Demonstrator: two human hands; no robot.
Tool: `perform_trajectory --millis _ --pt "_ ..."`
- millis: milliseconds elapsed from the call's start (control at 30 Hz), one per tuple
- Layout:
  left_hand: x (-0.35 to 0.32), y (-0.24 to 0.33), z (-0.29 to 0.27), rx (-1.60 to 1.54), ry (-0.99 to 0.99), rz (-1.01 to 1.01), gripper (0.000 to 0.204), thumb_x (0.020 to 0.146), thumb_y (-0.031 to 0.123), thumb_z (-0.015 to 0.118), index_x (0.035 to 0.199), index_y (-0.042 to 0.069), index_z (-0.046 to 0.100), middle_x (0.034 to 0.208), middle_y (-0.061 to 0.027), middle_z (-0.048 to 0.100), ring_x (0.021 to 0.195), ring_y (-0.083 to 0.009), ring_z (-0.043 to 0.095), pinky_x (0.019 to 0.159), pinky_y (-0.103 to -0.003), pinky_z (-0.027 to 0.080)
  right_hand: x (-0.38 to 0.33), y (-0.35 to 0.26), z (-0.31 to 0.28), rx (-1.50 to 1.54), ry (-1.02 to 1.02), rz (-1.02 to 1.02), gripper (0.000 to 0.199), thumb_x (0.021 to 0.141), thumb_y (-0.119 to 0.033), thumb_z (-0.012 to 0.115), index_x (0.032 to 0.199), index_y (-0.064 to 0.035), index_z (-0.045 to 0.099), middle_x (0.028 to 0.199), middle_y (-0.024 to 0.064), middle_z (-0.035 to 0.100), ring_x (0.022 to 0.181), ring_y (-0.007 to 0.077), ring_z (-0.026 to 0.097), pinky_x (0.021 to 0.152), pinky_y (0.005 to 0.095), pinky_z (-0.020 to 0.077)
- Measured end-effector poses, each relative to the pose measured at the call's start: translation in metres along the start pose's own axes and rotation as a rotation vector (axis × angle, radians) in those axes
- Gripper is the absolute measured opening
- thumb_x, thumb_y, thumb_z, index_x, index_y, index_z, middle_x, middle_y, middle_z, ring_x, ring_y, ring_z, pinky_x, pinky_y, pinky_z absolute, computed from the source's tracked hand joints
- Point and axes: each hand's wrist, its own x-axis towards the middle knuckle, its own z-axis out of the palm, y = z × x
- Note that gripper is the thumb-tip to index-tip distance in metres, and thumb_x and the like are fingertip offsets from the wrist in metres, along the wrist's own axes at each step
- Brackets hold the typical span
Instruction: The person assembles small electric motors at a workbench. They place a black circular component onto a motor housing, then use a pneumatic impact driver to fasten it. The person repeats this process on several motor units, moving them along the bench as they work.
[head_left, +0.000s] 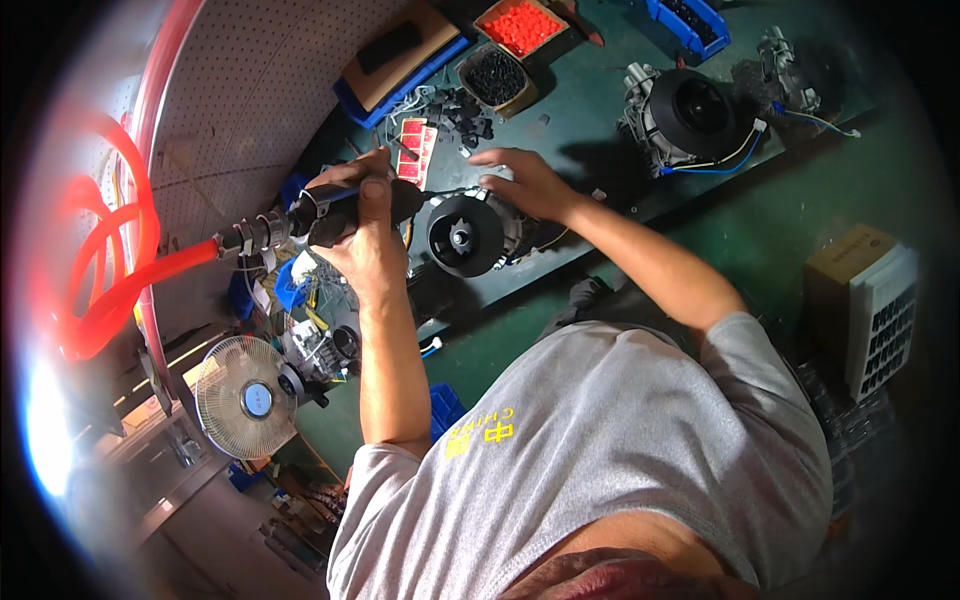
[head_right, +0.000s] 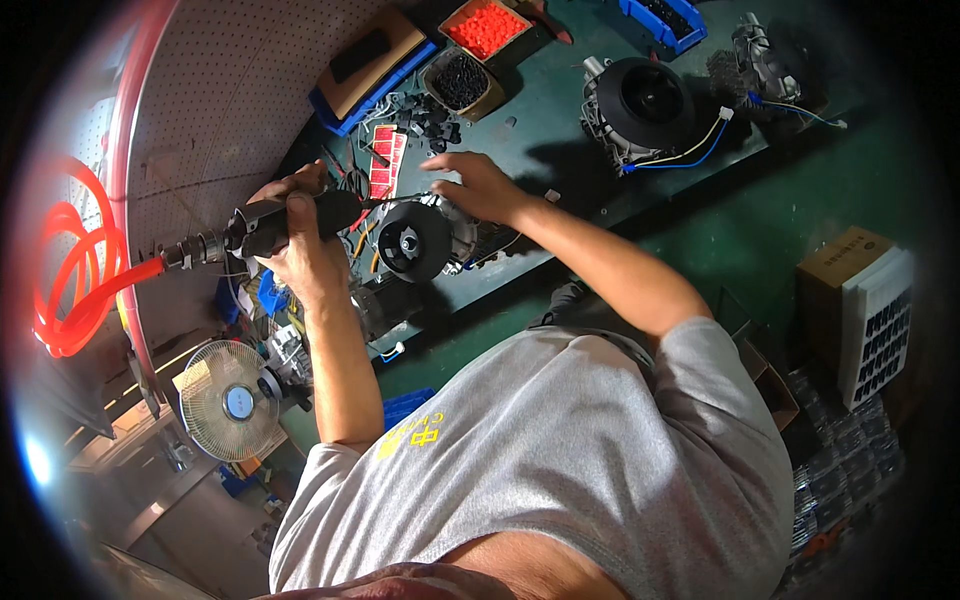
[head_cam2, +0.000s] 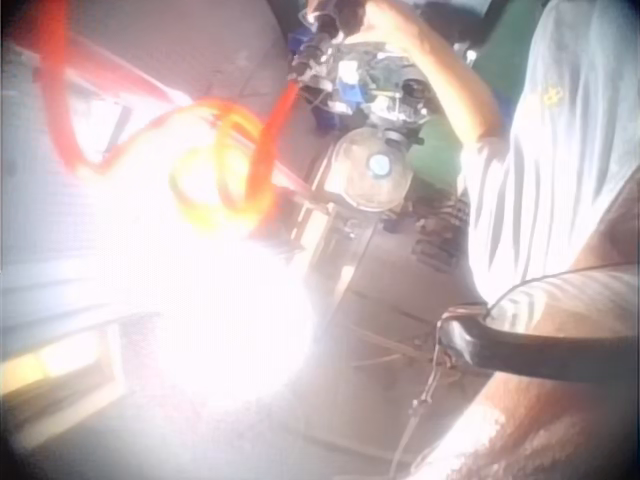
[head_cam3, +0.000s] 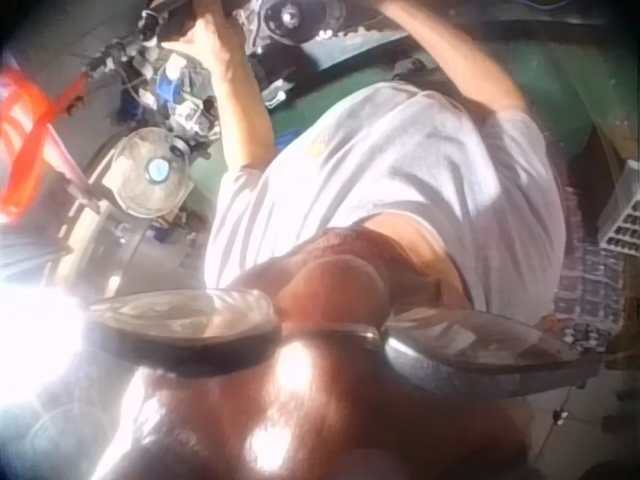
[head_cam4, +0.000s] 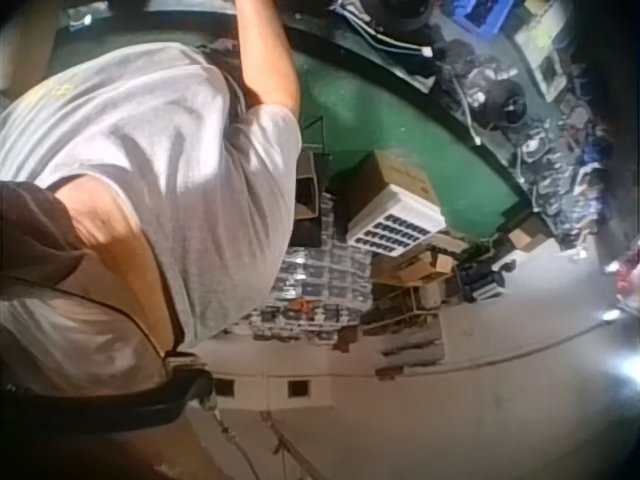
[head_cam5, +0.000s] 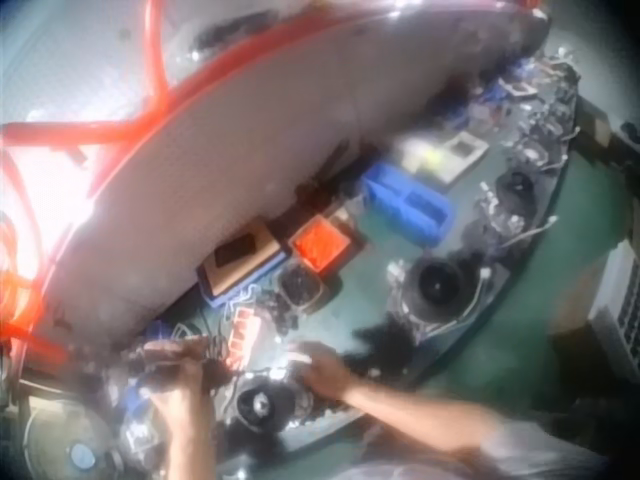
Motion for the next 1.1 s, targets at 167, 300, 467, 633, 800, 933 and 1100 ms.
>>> perform_trajectory --millis 167,300,467,633,800,933,1100 --pt "0.004 0.0 -0.002 0.038 0.047 -0.041 0.024 0.092 0.013 0.078 0.108 0.001 0.065 0.102 -0.0182 0.074 0.1 -0.0312 0.074 0.1 -0.05 0.056 0.036 0.009 0.004 -0.075 -0.442 0.015 0.024 0.09 -0.013 0.074 0.111 -0.0012 0.074 0.101 0.0149 0.077 0.094 0.0255 0.074 0.085 0.0371 0.0559" --pt "0.017 0.019 -0.006 0.077 0.108 0.017 0.015 0.088 0.011 0.079 0.097 0.0 0.072 0.094 -0.0125 0.077 0.09 -0.0195 0.072 0.087 -0.036 0.056 0.041 -0.001 0.003 -0.112 -0.494 0.003 0.021 0.09 -0.013 0.072 0.106 0.0002 0.074 0.098 0.0157 0.077 0.093 0.0266 0.074 0.085 0.0367 0.0557" --pt "0.012 0.061 -0.026 0.294 0.158 0.029 0.011 0.088 0.008 0.083 0.092 0.002 0.075 0.086 -0.003 0.072 0.08 -0.0113 0.066 0.078 -0.027 0.052 0.03 -0.002 0.003 -0.206 -0.318 0.057 0.032 0.096 -0.012 0.064 0.126 0.0 0.068 0.12 0.0164 0.074 0.114 0.0232 0.07 0.096 0.0336 0.0534" --pt "-0.043 0.089 -0.047 0.331 0.131 -0.192 0.012 0.084 0.0 0.08 0.093 -0.001 0.072 0.086 -0.0032 0.071 0.081 -0.0114 0.067 0.078 -0.028 0.054 -0.028 -0.029 -0.015 -0.067 0.092 0.23 0.053 0.092 -0.013 0.063 0.143 0.0002 0.057 0.137 0.0228 0.065 0.132 0.0328 0.06 0.111 0.0383 0.0456" --pt "-0.098 0.071 -0.045 -0.036 0.24 -0.17 0.028 0.085 0.004 0.082 0.106 0.001 0.063 0.095 -0.015 0.075 0.091 -0.0231 0.073 0.088 -0.038 0.057 -0.085 -0.039 0.004 -0.343 0.032 0.294 0.086 0.08 -0.026 0.078 0.153 0.0015 0.042 0.145 0.027 0.057 0.133 0.0385 0.058 0.112 0.0424 0.0459" --pt "-0.115 0.055 -0.041 -0.049 0.198 -0.005 0.031 0.087 0.006 0.081 0.11 0.001 0.06 0.098 -0.0179 0.074 0.093 -0.0263 0.073 0.093 -0.043 0.058 -0.091 -0.025 0.028 -0.112 0.025 0.287 0.101 0.074 -0.017 0.093 0.156 0.0028 0.037 0.143 0.0173 0.059 0.135 0.0225 0.055 0.113 0.0359 0.0439" --pt "-0.127 0.051 -0.038 -0.045 0.149 -0.006 0.029 0.09 0.002 0.078 0.11 -0.001 0.058 0.094 -0.0133 0.07 0.099 -0.0272 0.071 0.098 -0.049 0.057 -0.086 -0.034 0.031 0.116 -0.037 0.246 0.095 0.074 -0.008 0.091 0.153 0.004 0.04 0.138 0.0129 0.062 0.128 0.0187 0.058 0.111 0.0349 0.0454"
